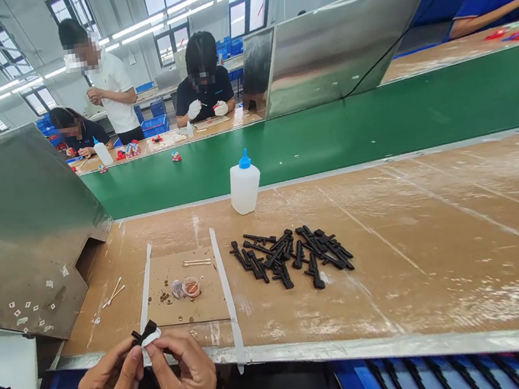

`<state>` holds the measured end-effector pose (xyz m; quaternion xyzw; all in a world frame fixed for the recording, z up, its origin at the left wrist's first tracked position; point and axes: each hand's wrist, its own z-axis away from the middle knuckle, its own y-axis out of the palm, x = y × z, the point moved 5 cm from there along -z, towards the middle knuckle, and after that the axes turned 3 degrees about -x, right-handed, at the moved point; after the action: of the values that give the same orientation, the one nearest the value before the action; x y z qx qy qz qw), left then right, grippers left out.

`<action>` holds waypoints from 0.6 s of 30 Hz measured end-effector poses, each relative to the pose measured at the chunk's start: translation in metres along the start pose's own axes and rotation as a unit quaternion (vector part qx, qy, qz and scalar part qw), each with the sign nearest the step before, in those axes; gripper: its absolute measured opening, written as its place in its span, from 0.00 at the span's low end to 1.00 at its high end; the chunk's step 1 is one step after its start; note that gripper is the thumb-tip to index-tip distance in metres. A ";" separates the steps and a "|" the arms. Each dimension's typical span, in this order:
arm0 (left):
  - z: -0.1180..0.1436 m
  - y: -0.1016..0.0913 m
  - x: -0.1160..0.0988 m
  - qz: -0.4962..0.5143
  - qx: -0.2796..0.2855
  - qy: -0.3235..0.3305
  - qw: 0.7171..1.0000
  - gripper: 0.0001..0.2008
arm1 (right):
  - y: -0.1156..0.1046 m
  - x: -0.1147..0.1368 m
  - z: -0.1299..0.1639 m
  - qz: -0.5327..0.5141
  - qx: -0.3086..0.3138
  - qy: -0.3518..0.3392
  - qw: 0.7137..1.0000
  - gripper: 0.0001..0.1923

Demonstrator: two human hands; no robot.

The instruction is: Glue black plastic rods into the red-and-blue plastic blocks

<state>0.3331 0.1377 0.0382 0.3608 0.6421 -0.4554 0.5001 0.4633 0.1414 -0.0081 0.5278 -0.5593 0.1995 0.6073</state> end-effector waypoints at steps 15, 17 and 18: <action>-0.002 -0.011 0.005 0.032 0.051 -0.052 0.997 0.16 | 0.016 -0.006 -0.007 -0.150 -0.013 0.129 0.980 0.05; -0.001 -0.012 0.004 0.045 0.057 -0.063 0.995 0.15 | 0.016 -0.005 -0.006 -0.132 -0.008 0.124 0.983 0.04; 0.000 -0.012 0.004 0.061 0.058 -0.074 0.994 0.15 | 0.016 -0.005 -0.005 -0.119 -0.005 0.124 0.985 0.04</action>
<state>0.3209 0.1342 0.0367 0.3930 0.5528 -0.4862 0.5510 0.4507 0.1535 -0.0048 0.5589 -0.4140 0.1873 0.6937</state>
